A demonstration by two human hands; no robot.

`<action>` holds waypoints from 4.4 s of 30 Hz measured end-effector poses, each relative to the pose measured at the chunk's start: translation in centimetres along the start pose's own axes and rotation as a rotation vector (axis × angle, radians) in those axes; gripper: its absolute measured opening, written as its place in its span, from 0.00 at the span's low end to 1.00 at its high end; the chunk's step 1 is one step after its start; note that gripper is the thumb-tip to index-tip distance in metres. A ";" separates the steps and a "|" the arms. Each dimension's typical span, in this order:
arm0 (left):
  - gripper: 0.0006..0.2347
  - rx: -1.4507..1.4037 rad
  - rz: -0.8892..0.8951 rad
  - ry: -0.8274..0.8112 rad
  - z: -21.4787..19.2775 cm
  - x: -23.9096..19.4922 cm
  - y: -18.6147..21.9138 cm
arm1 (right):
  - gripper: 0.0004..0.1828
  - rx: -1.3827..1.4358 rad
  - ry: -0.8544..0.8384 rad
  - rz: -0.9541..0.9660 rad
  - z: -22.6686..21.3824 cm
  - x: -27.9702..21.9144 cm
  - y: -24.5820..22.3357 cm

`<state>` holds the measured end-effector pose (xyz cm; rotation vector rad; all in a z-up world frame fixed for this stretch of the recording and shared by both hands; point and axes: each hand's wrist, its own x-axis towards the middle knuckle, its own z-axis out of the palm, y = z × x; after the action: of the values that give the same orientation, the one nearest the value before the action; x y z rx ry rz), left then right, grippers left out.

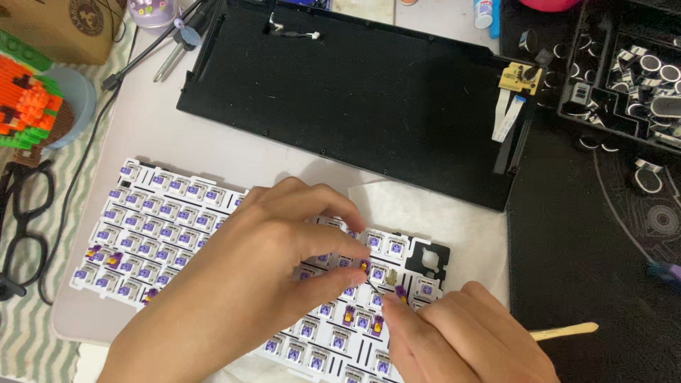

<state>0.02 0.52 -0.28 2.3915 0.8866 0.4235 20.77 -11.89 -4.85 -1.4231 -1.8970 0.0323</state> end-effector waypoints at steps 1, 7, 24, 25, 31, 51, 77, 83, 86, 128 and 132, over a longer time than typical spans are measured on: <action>0.05 0.001 -0.001 0.000 -0.1 0.1 -0.1 | 0.06 0.001 0.000 0.000 0.1 0.1 0.2; 0.05 0.056 -0.027 -0.127 -0.5 0.4 0.1 | 0.05 -0.001 -0.004 -0.039 -0.3 0.1 0.5; 0.08 -0.071 -0.122 -0.173 -0.9 0.7 -0.2 | 0.06 -0.208 -0.194 0.430 -6.9 -2.3 10.4; 0.08 -0.070 -0.122 -0.174 -0.8 0.7 -0.1 | 0.06 -0.207 -0.194 0.430 -6.8 -2.6 11.0; 0.05 -0.086 -0.290 -0.158 -1.1 2.3 1.4 | 0.07 -0.199 -0.216 0.293 -6.7 -3.3 12.7; 0.07 -0.180 -0.218 0.064 -2.1 -1.7 0.1 | 0.06 -0.082 -0.256 0.162 -6.1 2.8 8.7; 0.06 -0.026 -0.025 0.361 1.9 -3.3 2.4 | 0.12 0.161 -0.423 0.271 -5.6 4.6 5.5; 0.05 -0.092 -0.107 0.318 1.9 -2.4 2.5 | 0.08 0.114 -0.352 0.233 -3.5 4.1 4.0; 0.06 -0.126 -0.154 0.317 2.2 -2.1 2.4 | 0.08 0.073 -0.353 0.224 -3.1 3.9 4.5; 0.06 -0.175 -0.171 0.293 2.4 -2.3 1.5 | 0.06 0.110 -0.349 0.272 -2.1 3.0 3.9; 0.06 -0.171 -0.201 0.295 2.5 -2.3 1.6 | 0.07 0.103 -0.359 0.299 -2.4 3.1 3.4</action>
<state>0.32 -3.03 -1.55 2.0920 1.1586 0.7524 24.61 -8.98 -2.97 -1.7038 -1.9071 0.5537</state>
